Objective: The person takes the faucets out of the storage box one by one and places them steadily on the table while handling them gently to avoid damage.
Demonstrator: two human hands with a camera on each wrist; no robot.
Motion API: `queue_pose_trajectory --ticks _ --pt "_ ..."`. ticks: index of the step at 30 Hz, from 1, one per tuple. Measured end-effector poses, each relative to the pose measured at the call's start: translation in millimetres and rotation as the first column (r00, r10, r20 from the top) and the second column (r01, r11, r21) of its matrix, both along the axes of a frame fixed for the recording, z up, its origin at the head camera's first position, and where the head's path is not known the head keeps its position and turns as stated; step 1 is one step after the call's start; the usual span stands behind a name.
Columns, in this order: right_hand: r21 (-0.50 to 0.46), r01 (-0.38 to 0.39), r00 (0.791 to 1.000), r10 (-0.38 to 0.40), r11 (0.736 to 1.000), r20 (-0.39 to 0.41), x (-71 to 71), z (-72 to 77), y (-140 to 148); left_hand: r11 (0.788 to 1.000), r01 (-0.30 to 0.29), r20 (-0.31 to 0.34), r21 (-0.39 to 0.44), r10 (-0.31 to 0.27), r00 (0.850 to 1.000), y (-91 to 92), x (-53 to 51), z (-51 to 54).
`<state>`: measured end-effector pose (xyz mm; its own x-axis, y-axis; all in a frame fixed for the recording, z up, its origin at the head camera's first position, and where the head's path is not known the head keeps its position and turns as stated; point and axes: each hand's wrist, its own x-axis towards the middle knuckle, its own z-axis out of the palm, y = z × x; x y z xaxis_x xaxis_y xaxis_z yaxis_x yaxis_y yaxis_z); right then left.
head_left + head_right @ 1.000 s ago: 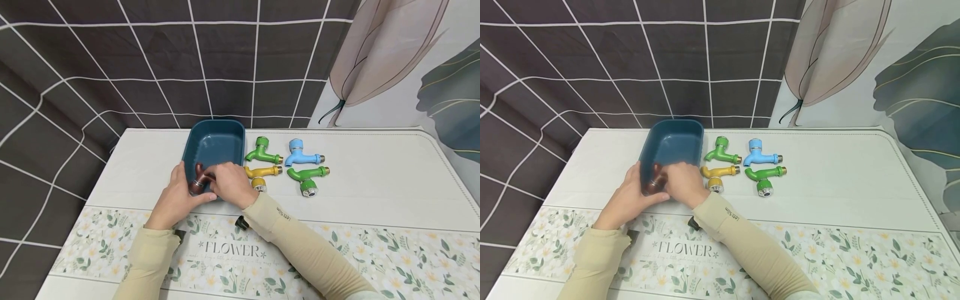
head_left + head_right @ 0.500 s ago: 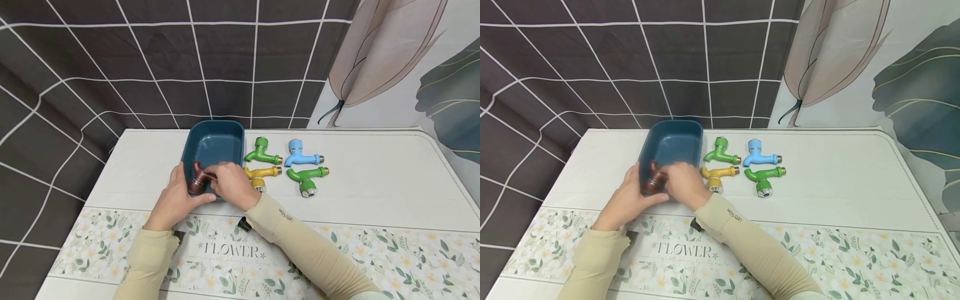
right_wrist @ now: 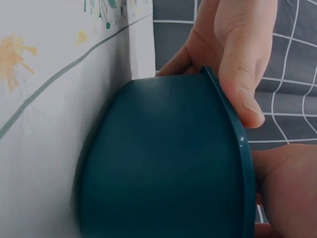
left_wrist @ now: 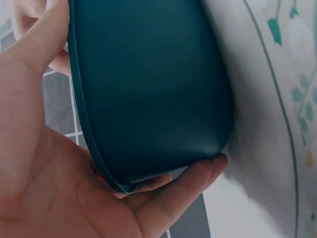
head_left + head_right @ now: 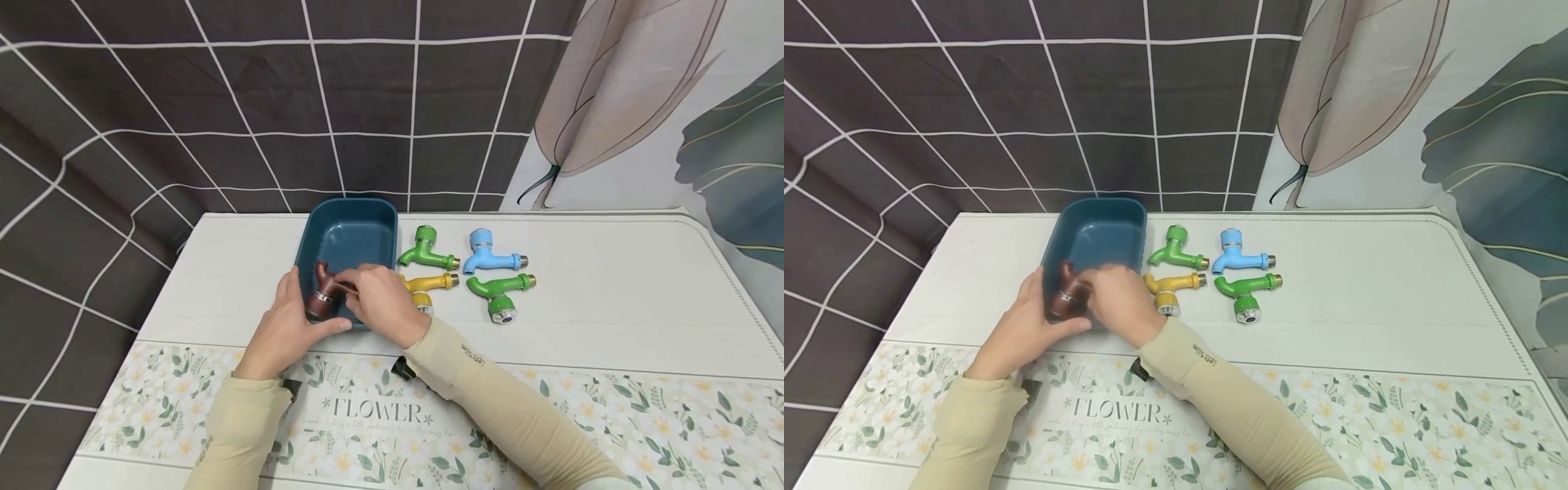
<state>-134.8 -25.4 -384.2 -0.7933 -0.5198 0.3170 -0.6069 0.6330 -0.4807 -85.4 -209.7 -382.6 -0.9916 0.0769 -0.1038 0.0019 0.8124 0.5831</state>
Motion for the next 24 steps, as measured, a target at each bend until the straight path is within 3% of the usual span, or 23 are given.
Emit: queue_pose_trajectory --ticks 24 --pt "-0.08 0.015 1.0 -0.017 0.997 -0.012 7.2 8.7 11.4 1.0 -0.005 0.007 -0.014 0.006 1.0 0.2 0.4 1.0"
